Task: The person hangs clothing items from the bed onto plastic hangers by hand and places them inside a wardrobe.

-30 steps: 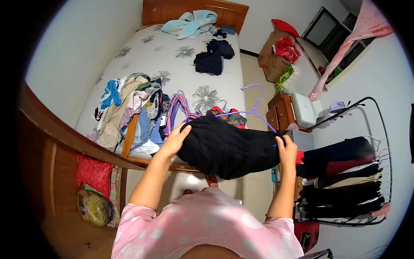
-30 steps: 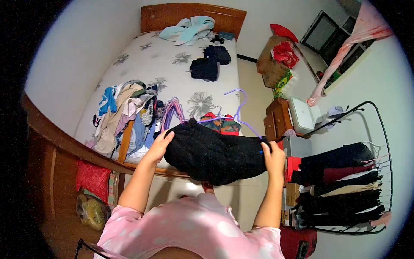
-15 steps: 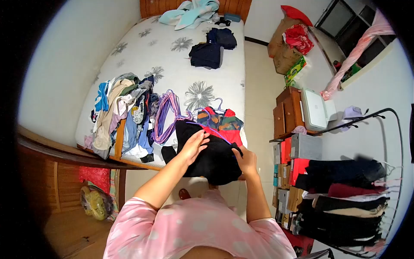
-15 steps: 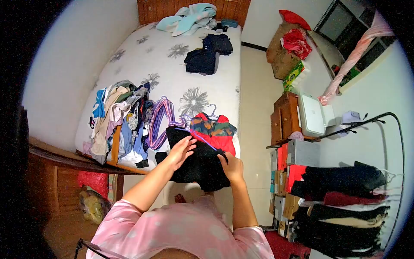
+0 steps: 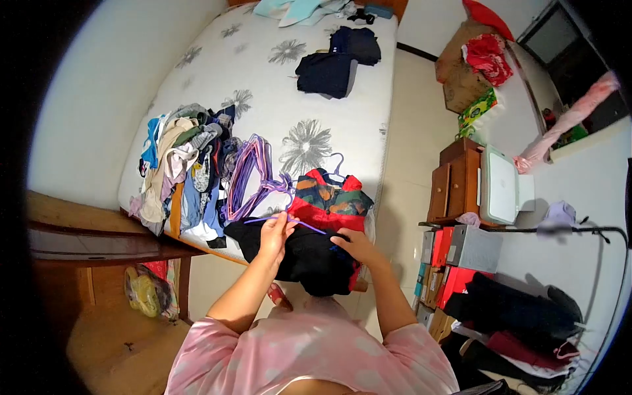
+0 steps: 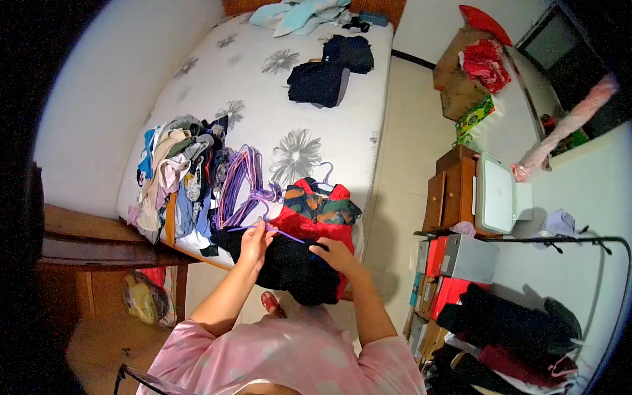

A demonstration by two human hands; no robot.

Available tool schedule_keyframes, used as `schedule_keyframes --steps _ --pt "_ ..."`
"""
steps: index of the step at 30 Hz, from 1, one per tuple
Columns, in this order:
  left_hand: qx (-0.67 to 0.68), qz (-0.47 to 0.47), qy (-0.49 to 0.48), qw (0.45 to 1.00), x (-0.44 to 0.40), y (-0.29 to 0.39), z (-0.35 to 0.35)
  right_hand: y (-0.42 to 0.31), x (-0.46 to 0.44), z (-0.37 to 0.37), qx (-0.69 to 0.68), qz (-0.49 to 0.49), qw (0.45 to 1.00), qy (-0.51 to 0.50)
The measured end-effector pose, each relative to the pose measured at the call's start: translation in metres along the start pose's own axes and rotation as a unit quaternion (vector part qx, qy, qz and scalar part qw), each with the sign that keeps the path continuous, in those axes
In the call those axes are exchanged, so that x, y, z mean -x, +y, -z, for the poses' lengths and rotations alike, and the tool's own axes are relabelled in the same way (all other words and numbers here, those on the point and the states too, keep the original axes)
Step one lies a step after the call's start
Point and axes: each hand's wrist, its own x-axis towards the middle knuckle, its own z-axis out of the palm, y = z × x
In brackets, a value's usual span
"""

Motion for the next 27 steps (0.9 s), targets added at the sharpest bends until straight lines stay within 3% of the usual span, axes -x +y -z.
schedule_keyframes --steps 4,6,8,11,14,19,22,26,27 --pt "-0.011 0.004 0.06 0.998 -0.009 -0.001 0.006 0.088 -0.079 -0.014 -0.043 0.031 0.997 0.058" --pt "-0.009 0.012 0.089 0.996 -0.013 0.005 0.0 0.107 -0.121 -0.008 0.026 -0.021 0.993 0.112" --pt "0.0 0.024 0.113 0.993 -0.018 0.004 -0.002 0.156 -0.171 -0.006 0.162 0.045 0.975 0.147" --pt "0.016 0.028 0.113 0.993 -0.023 0.0 -0.001 0.203 -0.224 -0.003 0.268 0.029 0.936 0.227" --pt "0.024 0.027 0.112 0.993 -0.027 -0.002 -0.002 0.188 -0.241 0.006 0.289 -0.153 0.931 0.162" --pt "0.026 0.046 0.106 0.993 -0.034 -0.011 0.009 0.219 -0.261 0.007 0.235 -0.279 0.928 0.078" --pt "0.022 0.052 0.103 0.993 -0.034 -0.015 0.017 0.202 -0.268 0.02 0.274 -0.322 0.906 0.031" --pt "0.036 0.038 0.109 0.993 -0.031 -0.019 0.026 0.214 -0.273 0.033 0.187 -0.279 0.942 0.017" --pt "0.038 0.041 0.113 0.992 -0.03 -0.017 0.026 0.243 -0.276 0.031 0.148 -0.208 0.967 0.007"
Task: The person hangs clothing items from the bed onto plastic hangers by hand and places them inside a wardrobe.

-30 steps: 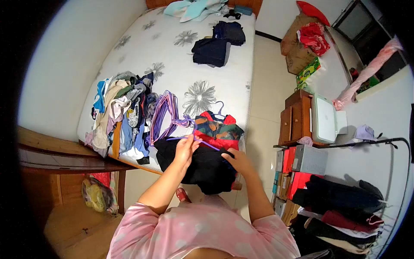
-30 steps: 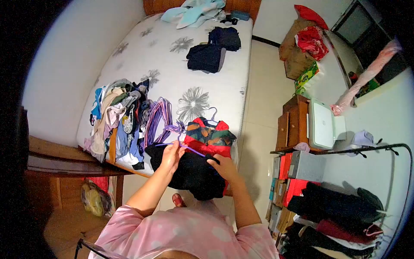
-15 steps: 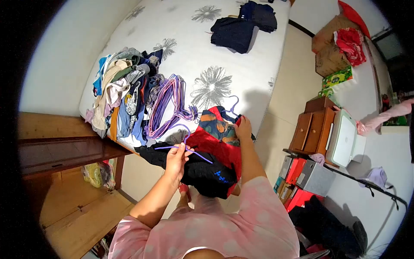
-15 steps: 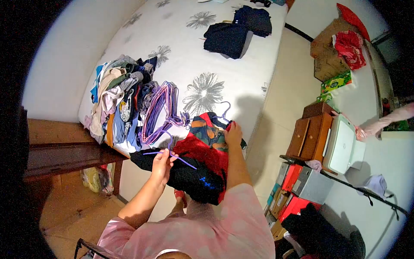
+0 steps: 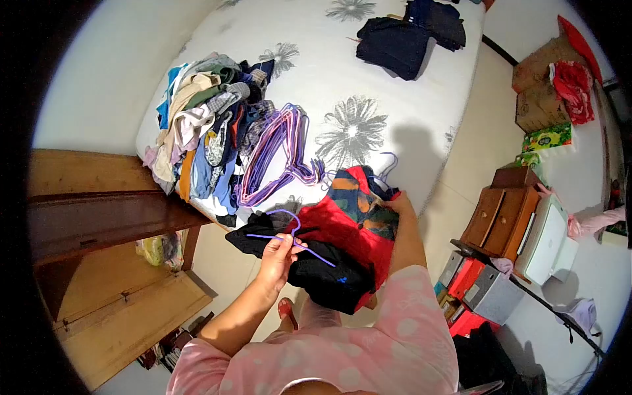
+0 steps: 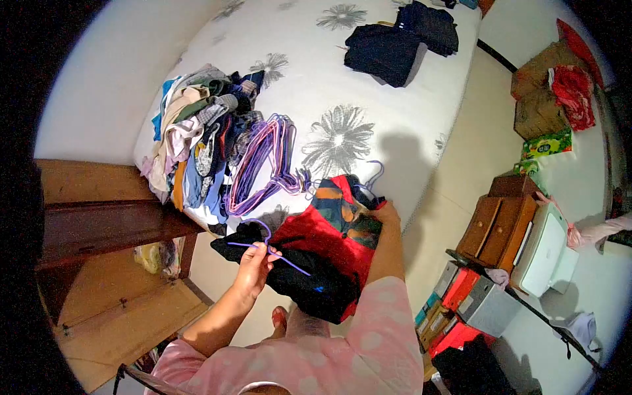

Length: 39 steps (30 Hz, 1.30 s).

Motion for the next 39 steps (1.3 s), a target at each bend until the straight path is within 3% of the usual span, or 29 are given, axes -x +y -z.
schedule_keyframes --steps 3,6,9,12,18,21,22,26,30,33,35,39 --pt "0.004 0.005 0.009 1.0 0.006 0.005 0.0 0.016 -0.001 -0.012 -0.178 0.018 0.979 -0.101" --pt "0.009 0.002 0.004 1.0 0.015 0.005 0.004 0.008 0.026 -0.015 -0.058 0.063 0.996 0.038" --pt "0.011 -0.006 -0.004 1.0 0.027 0.006 0.011 -0.026 0.08 -0.002 -0.092 0.01 0.99 0.103" --pt "0.016 -0.014 -0.014 1.0 0.04 0.006 0.02 -0.04 0.122 0.008 -0.061 0.025 0.985 0.159" --pt "0.048 -0.04 -0.047 0.997 0.079 0.016 0.045 -0.118 0.25 0.048 -0.068 0.076 0.97 0.221" --pt "0.071 -0.057 -0.066 0.994 0.106 0.024 0.067 -0.142 0.298 0.043 0.007 0.087 0.969 0.23" --pt "0.077 -0.062 -0.067 0.993 0.116 0.028 0.078 -0.15 0.318 0.038 -0.015 0.142 0.958 0.248" --pt "0.116 -0.109 -0.087 0.983 0.155 0.037 0.134 -0.193 0.395 0.011 -0.036 0.205 0.942 0.264" --pt "0.146 -0.159 -0.082 0.973 0.221 0.055 0.201 -0.233 0.467 -0.034 -0.11 0.276 0.93 0.215" --pt "0.181 -0.196 -0.053 0.962 0.271 0.064 0.263 -0.261 0.51 -0.081 -0.245 0.347 0.899 0.108" --pt "0.208 -0.226 -0.05 0.95 0.297 0.069 0.31 -0.292 0.564 -0.111 -0.337 0.332 0.881 0.01" --pt "0.214 -0.284 -0.025 0.934 0.356 0.082 0.384 -0.336 0.637 -0.17 -0.402 0.344 0.846 -0.068"
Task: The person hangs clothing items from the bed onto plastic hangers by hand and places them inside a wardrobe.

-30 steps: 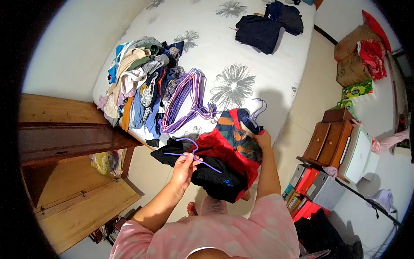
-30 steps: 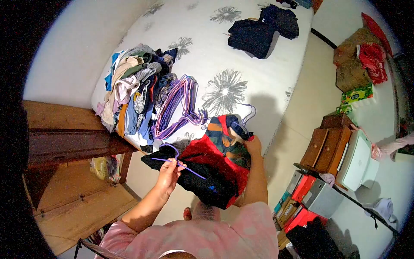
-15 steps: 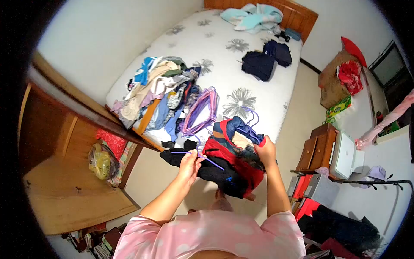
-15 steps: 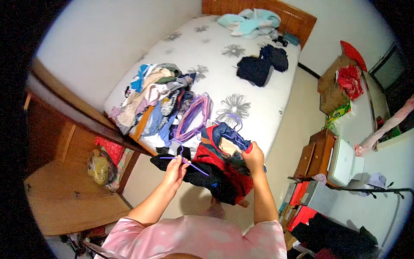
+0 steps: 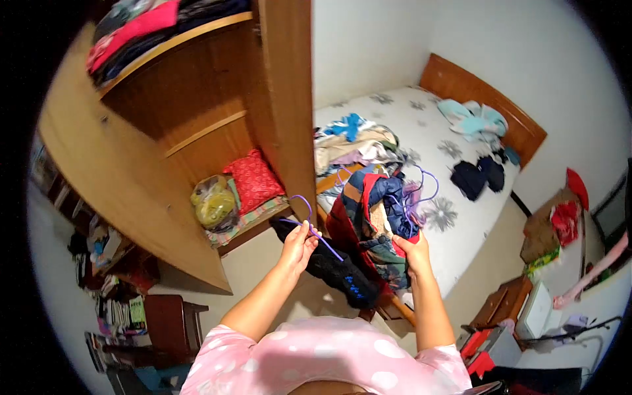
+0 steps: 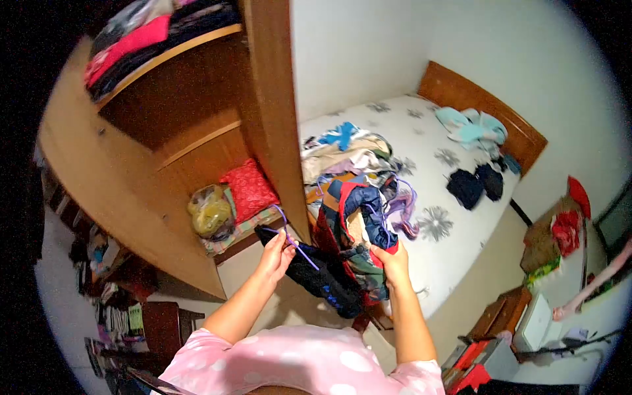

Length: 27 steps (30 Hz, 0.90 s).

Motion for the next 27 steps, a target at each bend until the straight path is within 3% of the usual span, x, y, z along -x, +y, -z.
schedule_keyframes --steps 4,12,22,27 --pt "0.032 -0.04 0.081 0.995 0.016 0.051 0.035 -0.001 0.015 -0.082 -0.035 -0.002 0.997 -0.07" --pt "0.07 -0.132 0.103 0.983 0.022 0.142 0.088 0.002 -0.006 -0.208 -0.091 -0.05 0.979 -0.177" --pt "-0.136 -0.238 0.103 0.956 0.019 0.263 0.098 0.016 -0.063 -0.322 -0.186 -0.092 0.927 -0.312" --pt "-0.248 -0.337 0.11 0.902 0.032 0.229 0.087 0.049 -0.083 -0.305 -0.225 -0.073 0.9 -0.365"
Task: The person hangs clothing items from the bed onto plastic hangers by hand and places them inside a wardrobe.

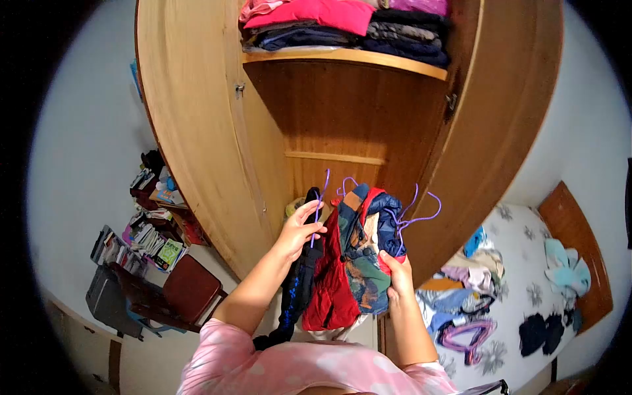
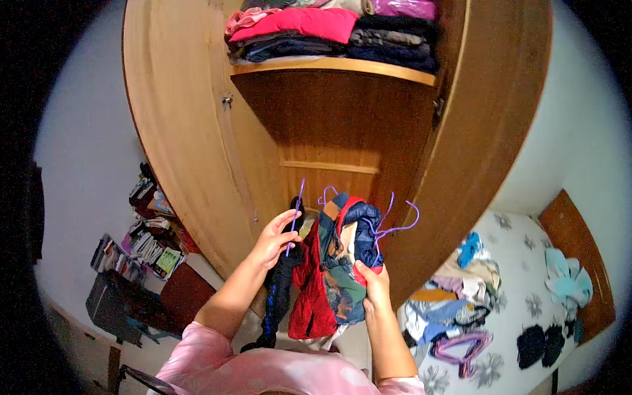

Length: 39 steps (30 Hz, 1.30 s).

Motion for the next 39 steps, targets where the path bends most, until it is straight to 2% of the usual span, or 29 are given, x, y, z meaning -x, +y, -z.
schedule_keyframes --steps 6,13,16,24,29,35,37,38,39 --pt "0.017 -0.123 0.076 0.989 0.026 -0.049 0.003 0.02 -0.007 0.049 0.024 0.006 0.997 -0.074" --pt "0.054 -0.158 0.12 0.979 0.038 -0.085 0.001 0.022 0.02 0.089 0.041 0.007 0.994 -0.103" --pt "0.098 -0.145 0.117 0.978 0.026 -0.079 0.004 0.021 0.031 0.092 0.055 0.014 0.995 -0.081" --pt "0.11 -0.136 0.113 0.978 -0.001 -0.075 0.009 0.029 0.042 0.102 0.075 0.055 0.995 -0.045" --pt "0.15 -0.153 0.133 0.968 -0.033 -0.096 0.019 0.027 0.047 0.111 0.097 0.026 0.994 -0.041" --pt "0.157 -0.167 0.162 0.96 -0.064 -0.075 0.038 0.021 0.056 0.104 0.084 -0.006 0.996 -0.018" --pt "0.124 -0.123 0.176 0.969 -0.071 -0.062 0.046 0.02 0.059 0.105 0.105 0.005 0.994 -0.029" --pt "0.15 -0.146 0.163 0.964 -0.077 -0.054 0.05 0.019 0.058 0.102 0.108 0.007 0.994 -0.025" --pt "0.13 -0.105 0.176 0.97 -0.083 -0.044 0.054 0.018 0.06 0.099 0.11 0.008 0.994 -0.018"
